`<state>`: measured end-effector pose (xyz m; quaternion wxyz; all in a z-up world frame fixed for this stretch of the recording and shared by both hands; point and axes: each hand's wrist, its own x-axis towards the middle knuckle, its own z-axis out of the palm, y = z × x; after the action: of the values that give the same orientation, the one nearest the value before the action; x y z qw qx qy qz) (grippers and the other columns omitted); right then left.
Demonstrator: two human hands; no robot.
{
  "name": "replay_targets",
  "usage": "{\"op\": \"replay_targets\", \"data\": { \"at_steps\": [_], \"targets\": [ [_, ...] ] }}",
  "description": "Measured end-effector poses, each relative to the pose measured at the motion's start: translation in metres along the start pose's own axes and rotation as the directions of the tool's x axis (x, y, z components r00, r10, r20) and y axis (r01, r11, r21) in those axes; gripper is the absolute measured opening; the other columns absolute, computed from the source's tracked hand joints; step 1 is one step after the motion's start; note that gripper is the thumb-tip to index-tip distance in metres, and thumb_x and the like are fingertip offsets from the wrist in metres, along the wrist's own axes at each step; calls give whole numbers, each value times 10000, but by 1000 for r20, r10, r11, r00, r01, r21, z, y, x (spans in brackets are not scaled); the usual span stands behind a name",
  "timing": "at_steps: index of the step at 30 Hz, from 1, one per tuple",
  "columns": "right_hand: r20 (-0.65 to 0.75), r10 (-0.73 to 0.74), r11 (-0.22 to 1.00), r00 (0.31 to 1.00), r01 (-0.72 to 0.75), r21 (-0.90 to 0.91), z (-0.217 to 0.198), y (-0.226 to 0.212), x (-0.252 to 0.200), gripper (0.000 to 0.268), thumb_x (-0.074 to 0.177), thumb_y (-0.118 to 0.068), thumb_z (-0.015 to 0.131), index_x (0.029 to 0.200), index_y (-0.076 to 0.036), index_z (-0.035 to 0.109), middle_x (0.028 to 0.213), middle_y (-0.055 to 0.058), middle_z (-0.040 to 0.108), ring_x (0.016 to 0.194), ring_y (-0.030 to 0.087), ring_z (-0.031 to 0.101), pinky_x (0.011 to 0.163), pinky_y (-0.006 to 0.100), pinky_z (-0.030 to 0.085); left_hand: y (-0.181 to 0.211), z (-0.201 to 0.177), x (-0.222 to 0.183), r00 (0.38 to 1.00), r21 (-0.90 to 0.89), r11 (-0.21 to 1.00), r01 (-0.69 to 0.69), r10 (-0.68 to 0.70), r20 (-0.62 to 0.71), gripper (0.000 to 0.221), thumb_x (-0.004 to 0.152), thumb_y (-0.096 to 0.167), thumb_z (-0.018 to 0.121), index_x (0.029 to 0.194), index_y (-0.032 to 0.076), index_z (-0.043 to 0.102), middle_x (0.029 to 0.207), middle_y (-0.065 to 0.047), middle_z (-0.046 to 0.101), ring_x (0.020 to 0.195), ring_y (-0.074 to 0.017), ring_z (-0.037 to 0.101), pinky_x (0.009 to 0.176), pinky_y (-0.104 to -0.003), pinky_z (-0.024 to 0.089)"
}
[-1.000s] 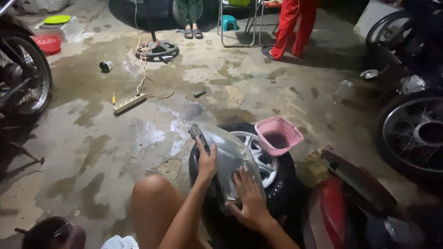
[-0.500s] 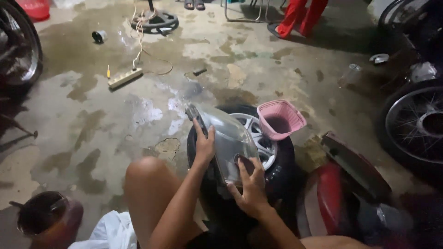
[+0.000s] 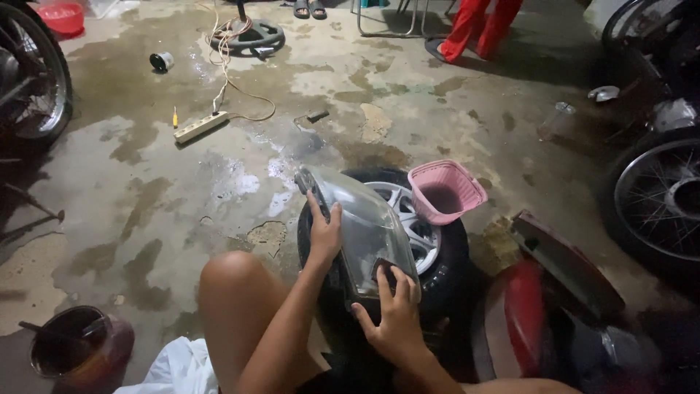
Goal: The person sits on the floor and cleans a motorcycle headlight lens resting on a tire. They use a small abrasive pad to scrub the surface of the lens repeatedly, occasionally dipping the pad into a pink bucket of water to wet it.
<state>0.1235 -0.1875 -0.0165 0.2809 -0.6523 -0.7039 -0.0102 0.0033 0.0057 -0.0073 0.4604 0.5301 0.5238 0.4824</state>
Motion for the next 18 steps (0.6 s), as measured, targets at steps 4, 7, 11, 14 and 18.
{"op": "replay_targets", "data": {
  "at_steps": [4,7,11,14,18],
  "targets": [
    [209,70,993,975,-88,78,0,1,3,800,963,-489,639,1505,30,363,1557,328,229,1478,501,183,1144,660,202,9,-4,-4,999,-18,999,30,-30,40,858,997,383,449,1622,96,-63,1619,-333,209,1460,-445,342,1155,-475,320],
    [25,29,995,999,-31,97,4,4,2,748,894,-446,706,1438,2,454,1612,310,249,1510,476,219,1161,587,270,6,-3,-3,1000,-8,1000,5,-4,24,862,998,409,449,1622,88,-50,1625,-319,218,1463,-432,343,1158,-456,325],
    [6,-24,993,1000,23,116,6,9,3,818,867,-482,736,1460,-12,426,1658,306,193,1520,497,218,1193,603,200,9,-2,-5,1000,-14,1000,10,-10,23,857,994,396,453,1624,93,-42,1618,-315,240,1447,-427,368,1147,-443,333],
    [59,-63,993,996,56,108,2,10,11,914,880,-519,712,1530,-8,324,1678,306,131,1546,484,140,1220,621,104,9,-3,-4,999,-9,1000,30,-29,30,862,994,397,445,1624,96,-60,1621,-319,219,1452,-436,354,1153,-452,326],
    [96,-79,996,992,74,49,1,17,36,994,897,-656,596,1596,-27,274,1705,247,125,1580,404,92,1227,583,88,2,-2,-1,1000,-15,1000,15,-14,22,870,992,414,454,1628,114,-58,1599,-318,283,1404,-430,426,1127,-444,364]
  ]
}}
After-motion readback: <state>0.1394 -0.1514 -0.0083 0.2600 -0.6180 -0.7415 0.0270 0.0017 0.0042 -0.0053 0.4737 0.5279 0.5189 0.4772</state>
